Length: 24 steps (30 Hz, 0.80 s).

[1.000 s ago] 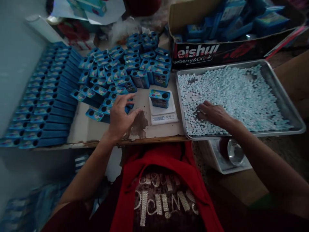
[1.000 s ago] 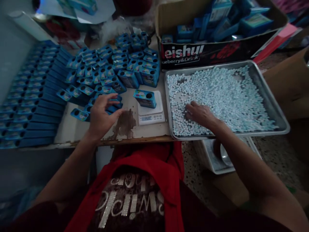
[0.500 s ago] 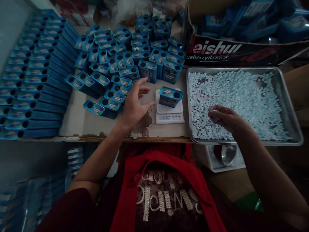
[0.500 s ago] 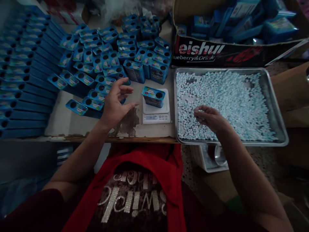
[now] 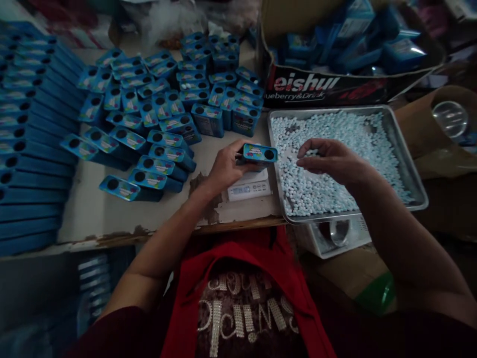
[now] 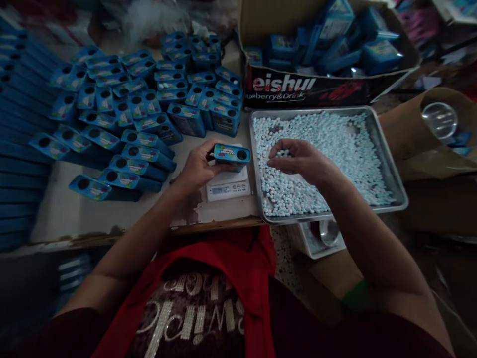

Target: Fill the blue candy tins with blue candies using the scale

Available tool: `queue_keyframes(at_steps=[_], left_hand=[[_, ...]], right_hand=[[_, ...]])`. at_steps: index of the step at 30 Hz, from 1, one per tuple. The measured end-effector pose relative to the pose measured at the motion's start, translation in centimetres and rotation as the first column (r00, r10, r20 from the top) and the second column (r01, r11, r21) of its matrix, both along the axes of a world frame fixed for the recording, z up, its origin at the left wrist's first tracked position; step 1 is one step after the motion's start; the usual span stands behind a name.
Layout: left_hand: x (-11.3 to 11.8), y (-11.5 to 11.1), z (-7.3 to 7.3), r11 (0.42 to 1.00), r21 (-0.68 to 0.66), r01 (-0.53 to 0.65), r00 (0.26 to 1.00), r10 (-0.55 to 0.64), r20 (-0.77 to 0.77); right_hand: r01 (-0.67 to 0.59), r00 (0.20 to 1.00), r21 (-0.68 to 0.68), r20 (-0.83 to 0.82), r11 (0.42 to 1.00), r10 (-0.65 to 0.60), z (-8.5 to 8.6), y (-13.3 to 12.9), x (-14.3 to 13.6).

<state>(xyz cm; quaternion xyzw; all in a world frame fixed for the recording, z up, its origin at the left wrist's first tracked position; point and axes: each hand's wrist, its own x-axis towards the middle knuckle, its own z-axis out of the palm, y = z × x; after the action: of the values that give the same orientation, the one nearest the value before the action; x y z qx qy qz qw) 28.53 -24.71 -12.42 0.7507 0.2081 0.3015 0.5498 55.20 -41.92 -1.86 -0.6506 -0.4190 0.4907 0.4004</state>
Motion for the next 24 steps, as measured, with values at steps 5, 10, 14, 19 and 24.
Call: queue_keyframes(at_steps=[5, 10, 14, 19, 24], left_hand=[[2.4, -2.1, 1.6, 0.989, 0.144, -0.040, 0.999, 0.038, 0.020], [4.7, -3.9, 2.3, 0.988, 0.154, 0.015, 1.000, -0.011, -0.028], [6.0, -4.6, 2.4, 0.991, 0.130, 0.043, 0.998, -0.037, -0.047], [6.9, -5.2, 2.0, 0.991, 0.122, 0.061, 0.998, -0.057, -0.037], [7.4, -6.0, 1.6, 0.990, 0.122, 0.069, 0.997, -0.065, -0.030]], right_hand=[[-0.105, 0.943, 0.117, 0.326, 0.988, 0.062, 3.6, 0.6, 0.1], [-0.179, 0.868, 0.182, 0.491, 0.967, 0.068, 4.3, 0.3, 0.8], [-0.190, 0.841, 0.170, 0.537, 0.967, 0.070, 3.8, -0.9, 1.4], [-0.209, 0.822, 0.146, 0.562, 0.967, 0.093, 3.3, -2.3, 1.9], [-0.231, 0.820, 0.121, 0.559, 0.965, 0.126, 3.1, -2.9, 2.4]])
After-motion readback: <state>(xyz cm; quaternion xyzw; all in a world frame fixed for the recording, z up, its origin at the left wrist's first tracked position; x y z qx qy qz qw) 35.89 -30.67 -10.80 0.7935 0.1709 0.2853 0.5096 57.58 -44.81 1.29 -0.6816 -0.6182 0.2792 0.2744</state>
